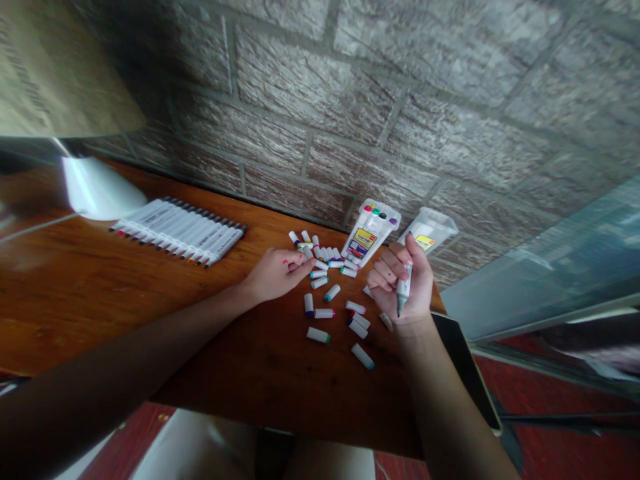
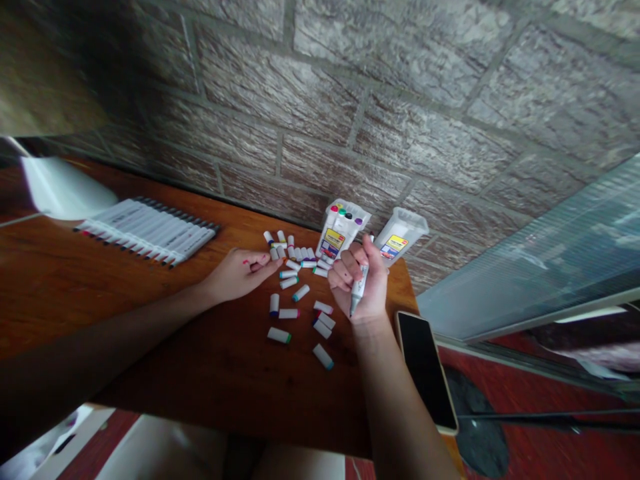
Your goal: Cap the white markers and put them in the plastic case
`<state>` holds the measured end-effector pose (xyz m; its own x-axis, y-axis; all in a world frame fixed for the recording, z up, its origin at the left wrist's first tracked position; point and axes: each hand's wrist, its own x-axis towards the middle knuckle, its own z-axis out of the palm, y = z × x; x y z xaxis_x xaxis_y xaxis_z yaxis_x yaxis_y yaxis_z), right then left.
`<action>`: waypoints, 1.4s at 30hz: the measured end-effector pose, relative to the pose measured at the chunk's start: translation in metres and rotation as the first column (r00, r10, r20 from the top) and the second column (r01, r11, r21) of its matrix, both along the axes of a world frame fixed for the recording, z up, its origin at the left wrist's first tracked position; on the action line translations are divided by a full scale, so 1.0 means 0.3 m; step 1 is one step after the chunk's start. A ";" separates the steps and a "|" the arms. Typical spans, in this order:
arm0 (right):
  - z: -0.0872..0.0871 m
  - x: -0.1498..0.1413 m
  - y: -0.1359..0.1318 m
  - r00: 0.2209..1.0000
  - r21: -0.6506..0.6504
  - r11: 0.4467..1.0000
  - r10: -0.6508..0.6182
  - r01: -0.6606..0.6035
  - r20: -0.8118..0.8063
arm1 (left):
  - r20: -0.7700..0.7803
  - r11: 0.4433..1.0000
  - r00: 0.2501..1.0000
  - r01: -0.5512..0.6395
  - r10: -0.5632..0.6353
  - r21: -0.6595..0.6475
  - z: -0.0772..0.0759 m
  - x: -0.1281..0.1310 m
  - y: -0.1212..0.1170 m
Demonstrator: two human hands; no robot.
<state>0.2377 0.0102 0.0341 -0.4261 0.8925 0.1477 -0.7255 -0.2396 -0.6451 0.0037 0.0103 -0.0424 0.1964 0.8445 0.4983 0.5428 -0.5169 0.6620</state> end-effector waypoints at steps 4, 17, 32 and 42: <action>-0.010 -0.008 0.004 0.997 -0.013 1.000 0.006 -0.005 0.073 | -0.005 1.000 1.000 0.017 -0.017 -0.007 0.001 0.000 0.000; -0.014 -0.049 -0.016 0.978 -0.020 0.997 0.073 -0.070 0.196 | -0.005 1.000 1.000 0.018 -0.018 0.009 0.002 0.001 -0.003; 0.054 0.063 0.009 0.982 0.065 0.989 -0.142 0.135 0.123 | 0.059 1.000 0.998 0.010 -0.009 -0.008 0.022 0.002 -0.014; -0.069 -0.057 0.008 0.727 0.243 0.936 -0.350 0.253 0.591 | 0.208 0.975 0.970 0.157 -0.123 -0.157 0.024 0.023 -0.021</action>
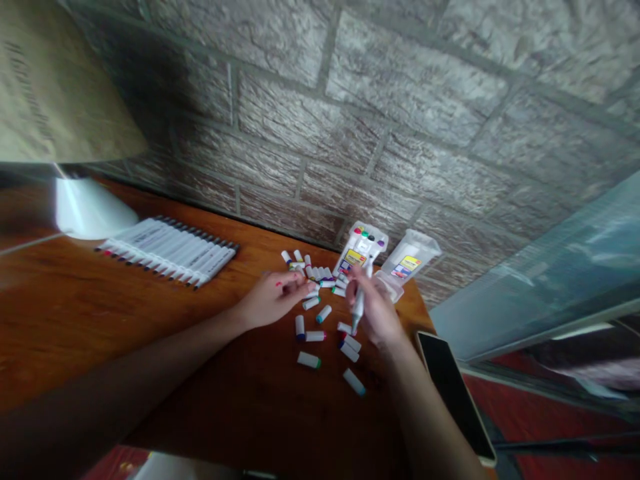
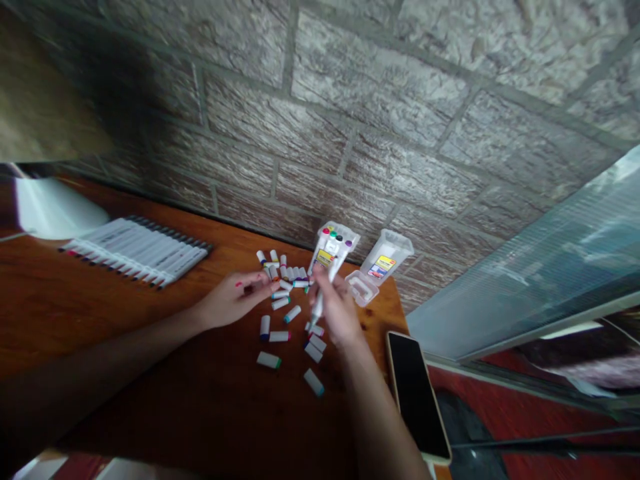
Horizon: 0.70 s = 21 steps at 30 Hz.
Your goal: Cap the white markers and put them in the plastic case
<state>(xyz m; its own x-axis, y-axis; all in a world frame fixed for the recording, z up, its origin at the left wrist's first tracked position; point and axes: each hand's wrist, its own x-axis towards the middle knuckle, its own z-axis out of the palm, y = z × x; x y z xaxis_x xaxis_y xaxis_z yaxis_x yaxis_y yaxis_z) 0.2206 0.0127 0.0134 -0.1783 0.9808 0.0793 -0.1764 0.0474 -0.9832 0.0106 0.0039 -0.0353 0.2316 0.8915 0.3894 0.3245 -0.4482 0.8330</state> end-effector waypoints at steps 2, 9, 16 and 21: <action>-0.031 -0.052 -0.023 0.985 -0.005 0.996 0.089 -0.090 0.145 | 0.143 0.984 0.983 0.135 -0.118 -0.118 0.013 0.006 -0.007; -0.057 -0.076 -0.047 0.956 -0.045 0.977 0.212 -0.207 0.200 | 0.432 0.784 0.809 0.545 -0.398 -0.298 0.059 0.018 -0.037; -0.044 -0.077 -0.057 0.952 -0.068 0.966 0.256 -0.248 0.167 | 0.482 0.753 0.775 0.584 -0.408 -0.303 0.065 0.010 -0.035; 0.037 0.021 -0.035 0.902 -0.074 0.940 0.341 -0.334 0.266 | 0.600 0.768 0.769 0.516 -0.219 -0.380 0.059 0.000 -0.016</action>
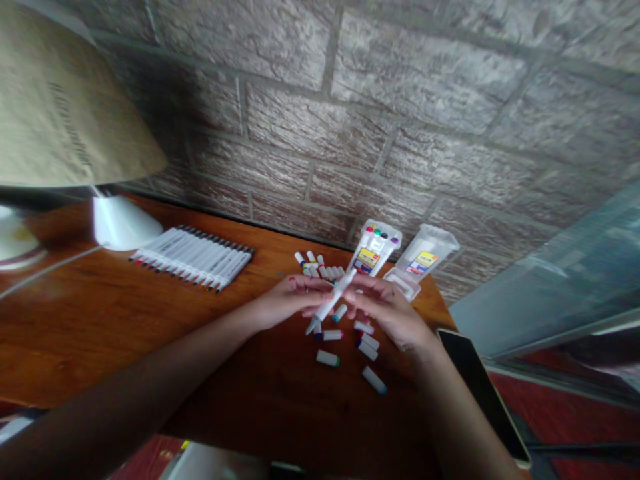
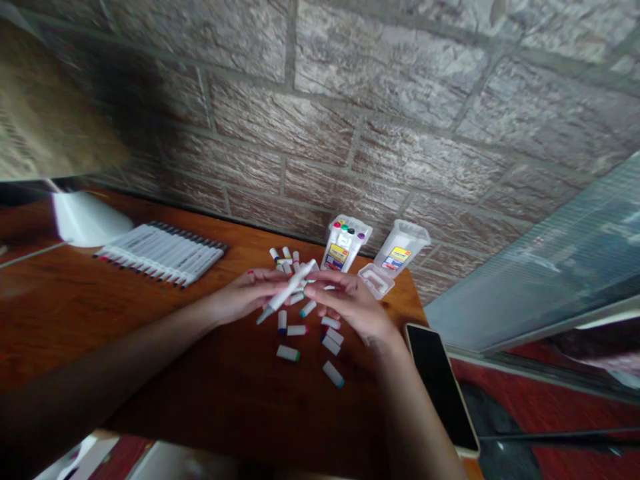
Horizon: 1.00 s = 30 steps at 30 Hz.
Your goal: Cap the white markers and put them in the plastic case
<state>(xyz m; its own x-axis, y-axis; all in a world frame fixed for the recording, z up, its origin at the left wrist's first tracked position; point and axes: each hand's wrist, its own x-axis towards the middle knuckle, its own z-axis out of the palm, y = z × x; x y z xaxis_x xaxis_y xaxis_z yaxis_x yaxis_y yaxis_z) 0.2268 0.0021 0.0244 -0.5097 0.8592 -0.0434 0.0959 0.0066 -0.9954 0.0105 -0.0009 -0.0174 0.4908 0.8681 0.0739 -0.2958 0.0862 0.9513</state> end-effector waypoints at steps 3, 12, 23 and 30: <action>0.035 0.097 0.033 0.978 0.069 0.997 -0.053 0.040 0.203 | 0.138 0.979 0.980 -0.121 0.144 -0.164 0.007 -0.008 0.013; 0.015 0.188 0.064 0.689 -0.123 0.946 0.304 -0.300 0.658 | 0.232 0.888 0.906 -0.246 0.353 -0.388 0.029 -0.014 0.026; 0.005 0.148 0.052 0.603 -0.037 0.956 0.214 -0.292 0.769 | 0.388 0.887 0.840 -0.210 0.379 -0.412 0.022 -0.036 0.047; -0.008 0.145 0.065 0.786 0.110 0.958 0.148 -0.264 0.600 | 0.359 0.871 0.846 -0.219 0.394 -0.439 0.034 -0.026 0.041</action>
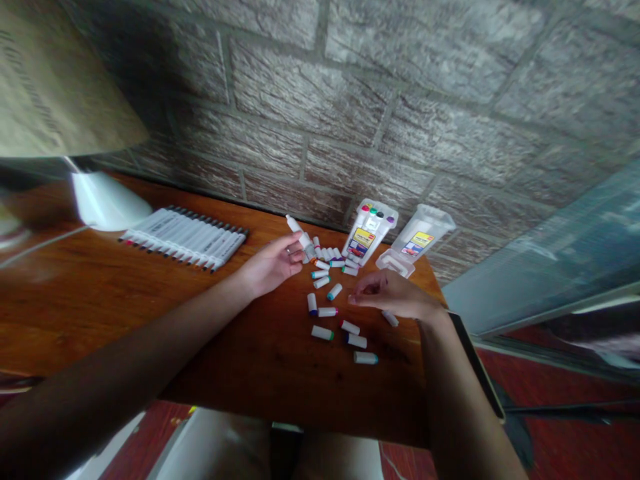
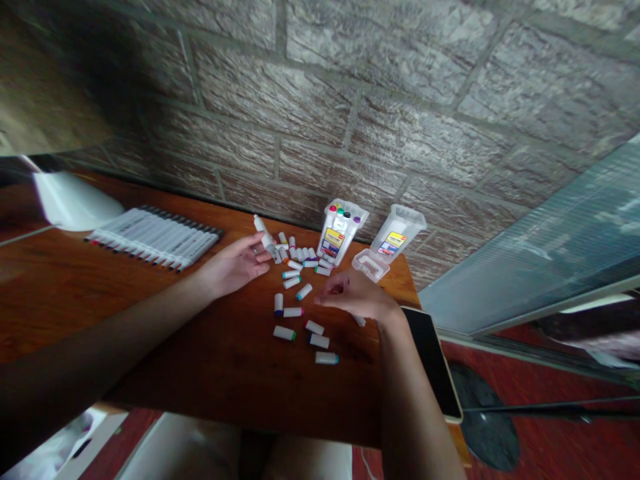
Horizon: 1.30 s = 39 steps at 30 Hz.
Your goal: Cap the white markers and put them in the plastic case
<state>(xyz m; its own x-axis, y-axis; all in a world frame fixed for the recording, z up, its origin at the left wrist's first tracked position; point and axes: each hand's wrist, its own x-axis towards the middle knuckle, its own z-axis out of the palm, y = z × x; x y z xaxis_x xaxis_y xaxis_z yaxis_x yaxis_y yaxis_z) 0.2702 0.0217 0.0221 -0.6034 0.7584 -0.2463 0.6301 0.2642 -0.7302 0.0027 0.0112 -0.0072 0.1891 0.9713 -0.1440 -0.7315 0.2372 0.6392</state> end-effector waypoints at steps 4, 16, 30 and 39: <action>0.019 -0.026 -0.030 0.993 -0.146 0.983 0.115 -0.112 0.016 | 0.001 1.000 1.000 -0.004 0.004 0.005 0.002 -0.001 -0.001; 0.019 -0.084 -0.069 0.974 -0.119 0.978 0.186 -0.171 0.129 | -0.091 0.992 0.994 0.069 -0.060 0.104 -0.027 0.013 -0.013; -0.010 -0.163 -0.098 0.888 -0.259 0.961 -0.204 0.101 -0.411 | 0.003 0.980 0.994 0.111 -0.113 0.164 -0.019 -0.004 -0.008; -0.041 -0.170 -0.082 0.743 -0.247 0.927 -0.374 0.281 -0.556 | -0.006 0.995 0.997 0.072 -0.071 0.072 -0.038 -0.004 0.003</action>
